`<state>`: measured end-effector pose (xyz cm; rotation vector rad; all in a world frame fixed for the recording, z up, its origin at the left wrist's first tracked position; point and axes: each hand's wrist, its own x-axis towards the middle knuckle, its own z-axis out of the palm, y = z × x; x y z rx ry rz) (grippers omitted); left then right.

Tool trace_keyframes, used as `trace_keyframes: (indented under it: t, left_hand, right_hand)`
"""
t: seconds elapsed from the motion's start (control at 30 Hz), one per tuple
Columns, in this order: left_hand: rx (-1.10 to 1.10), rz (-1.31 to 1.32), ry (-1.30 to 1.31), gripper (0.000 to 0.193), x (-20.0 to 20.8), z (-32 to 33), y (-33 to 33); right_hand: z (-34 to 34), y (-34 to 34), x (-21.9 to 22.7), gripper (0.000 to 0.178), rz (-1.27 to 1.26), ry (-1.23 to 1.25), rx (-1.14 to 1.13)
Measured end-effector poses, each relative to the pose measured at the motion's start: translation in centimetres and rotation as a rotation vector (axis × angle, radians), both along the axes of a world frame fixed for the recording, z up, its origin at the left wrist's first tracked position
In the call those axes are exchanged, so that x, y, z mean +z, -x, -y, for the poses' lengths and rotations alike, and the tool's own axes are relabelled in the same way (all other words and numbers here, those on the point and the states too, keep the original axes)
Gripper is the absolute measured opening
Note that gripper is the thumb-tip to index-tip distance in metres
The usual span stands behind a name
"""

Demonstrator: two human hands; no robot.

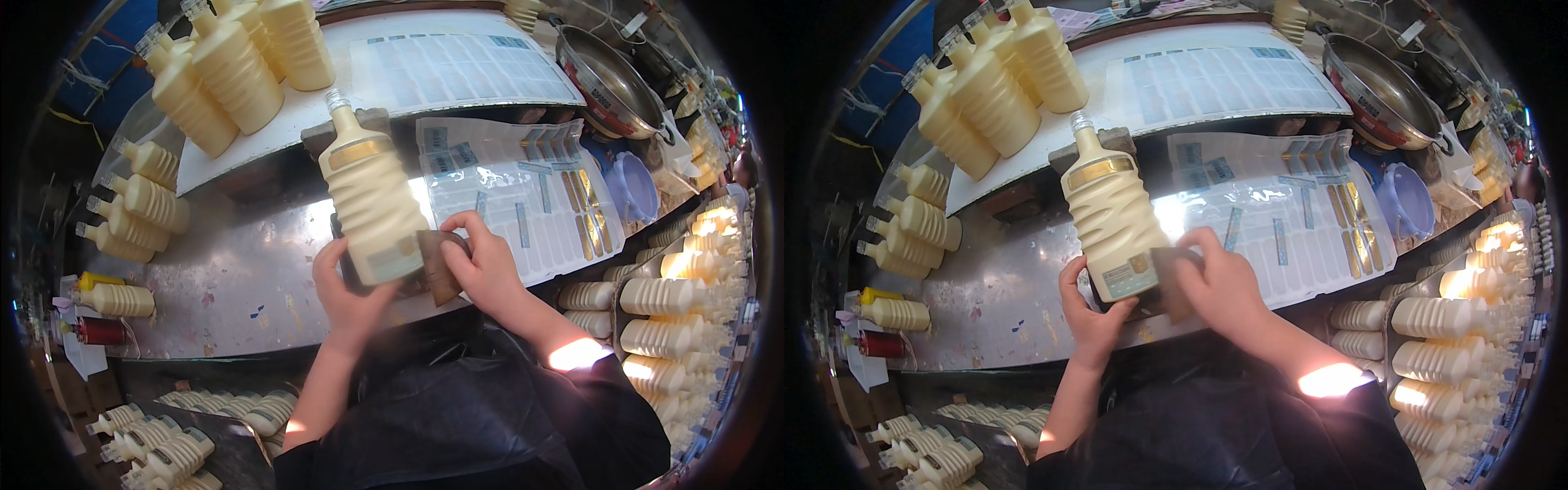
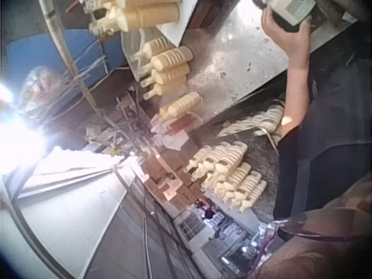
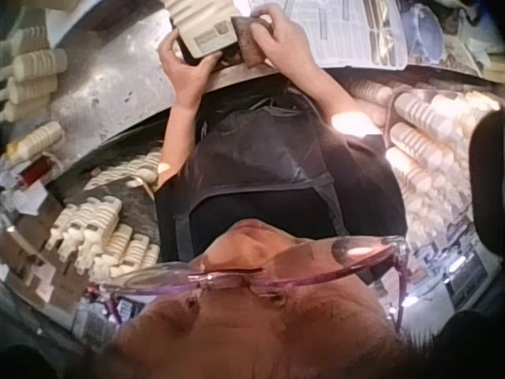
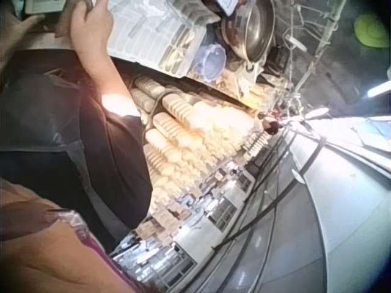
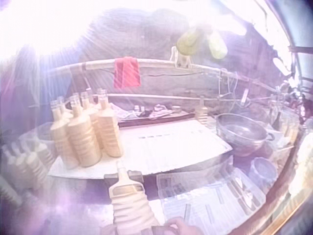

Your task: The person picks up a cream-colored plastic bottle, peels a label from a sheet, and applies it to the bottle's body. They smooth the label with their fingers and repeat the process on multiple bottles, placing finished bottles on a nearby surface.

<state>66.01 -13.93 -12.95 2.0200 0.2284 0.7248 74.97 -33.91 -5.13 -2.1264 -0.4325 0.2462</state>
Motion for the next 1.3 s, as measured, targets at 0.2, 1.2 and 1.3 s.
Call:
trace_keyframes:
  t: [0.2, 1.2, 1.3]
  left_hand:
    - [-0.090, -0.011, 0.434, 0.085, 1.7, 1.1, -0.5]
    - [-0.188, -0.063, 0.340, 0.092, -1.0, 0.1, 0.0]
    - [-0.035, -0.091, 0.393, 0.086, -0.3, -0.2, -0.1]
  right_hand:
    - [-1.3, 2.0, 1.2, 0.025, 0.111, -0.154, 0.024]
    - [2.0, -0.4, -5.3, 0.025, -0.190, -0.198, -0.063]
    - [3.8, -2.4, -5.8, 0.024, -0.194, -0.410, -0.041]
